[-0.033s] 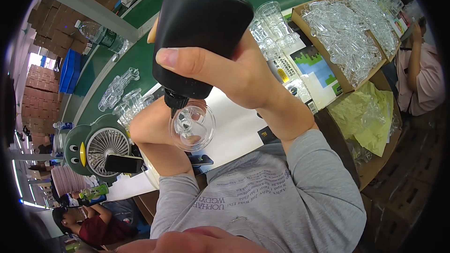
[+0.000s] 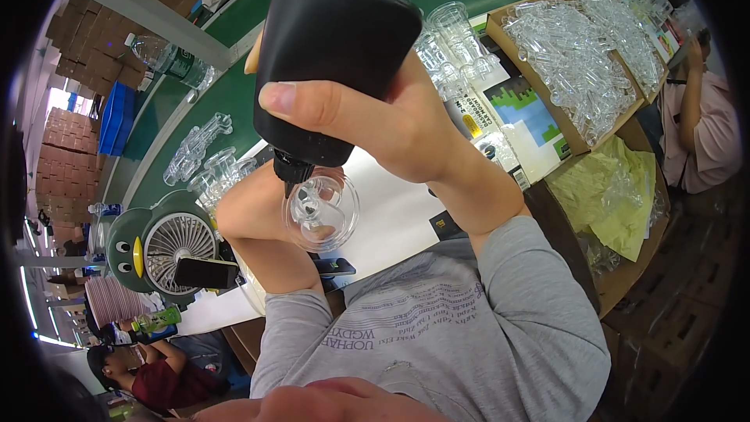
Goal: The recorder is assembling and cleaning transparent plastic components at a factory assembly line station.
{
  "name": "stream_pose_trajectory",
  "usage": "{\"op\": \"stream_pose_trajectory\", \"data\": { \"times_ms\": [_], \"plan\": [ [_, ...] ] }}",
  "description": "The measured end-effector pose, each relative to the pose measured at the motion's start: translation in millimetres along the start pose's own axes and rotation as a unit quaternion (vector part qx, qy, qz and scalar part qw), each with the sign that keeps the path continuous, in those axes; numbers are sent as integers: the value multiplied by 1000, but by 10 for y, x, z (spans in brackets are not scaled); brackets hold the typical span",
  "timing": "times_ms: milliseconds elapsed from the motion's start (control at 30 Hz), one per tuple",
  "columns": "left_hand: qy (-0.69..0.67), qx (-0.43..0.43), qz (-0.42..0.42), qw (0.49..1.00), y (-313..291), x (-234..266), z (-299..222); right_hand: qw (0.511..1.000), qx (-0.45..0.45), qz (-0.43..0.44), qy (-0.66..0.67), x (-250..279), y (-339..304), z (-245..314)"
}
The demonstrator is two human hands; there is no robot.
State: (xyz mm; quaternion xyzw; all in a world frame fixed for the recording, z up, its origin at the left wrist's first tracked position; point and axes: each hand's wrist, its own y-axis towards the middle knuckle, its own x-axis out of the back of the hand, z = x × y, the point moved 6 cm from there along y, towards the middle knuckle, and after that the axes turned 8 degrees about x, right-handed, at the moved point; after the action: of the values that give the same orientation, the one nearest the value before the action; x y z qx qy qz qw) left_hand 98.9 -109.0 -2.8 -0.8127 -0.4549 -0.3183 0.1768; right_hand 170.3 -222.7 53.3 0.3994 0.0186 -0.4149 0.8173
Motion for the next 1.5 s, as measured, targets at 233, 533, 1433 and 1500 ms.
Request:
{"op": "stream_pose_trajectory", "data": {
  "times_ms": [233,533,1433,1500],
  "plan": [
    [0,20,11,1000,-18,-13,26,998,-58,-15,14,-68,-44,-8],
    [2,40,8,999,-17,2,21,998,-58,-2,4,-98,-69,-40],
    [45,43,-7,998,-96,49,-19,1000,-14,-19,9,32,4,-23],
    [65,59,-7,996,-108,46,-14,1000,2,-17,9,47,18,-20]
  ]
}}
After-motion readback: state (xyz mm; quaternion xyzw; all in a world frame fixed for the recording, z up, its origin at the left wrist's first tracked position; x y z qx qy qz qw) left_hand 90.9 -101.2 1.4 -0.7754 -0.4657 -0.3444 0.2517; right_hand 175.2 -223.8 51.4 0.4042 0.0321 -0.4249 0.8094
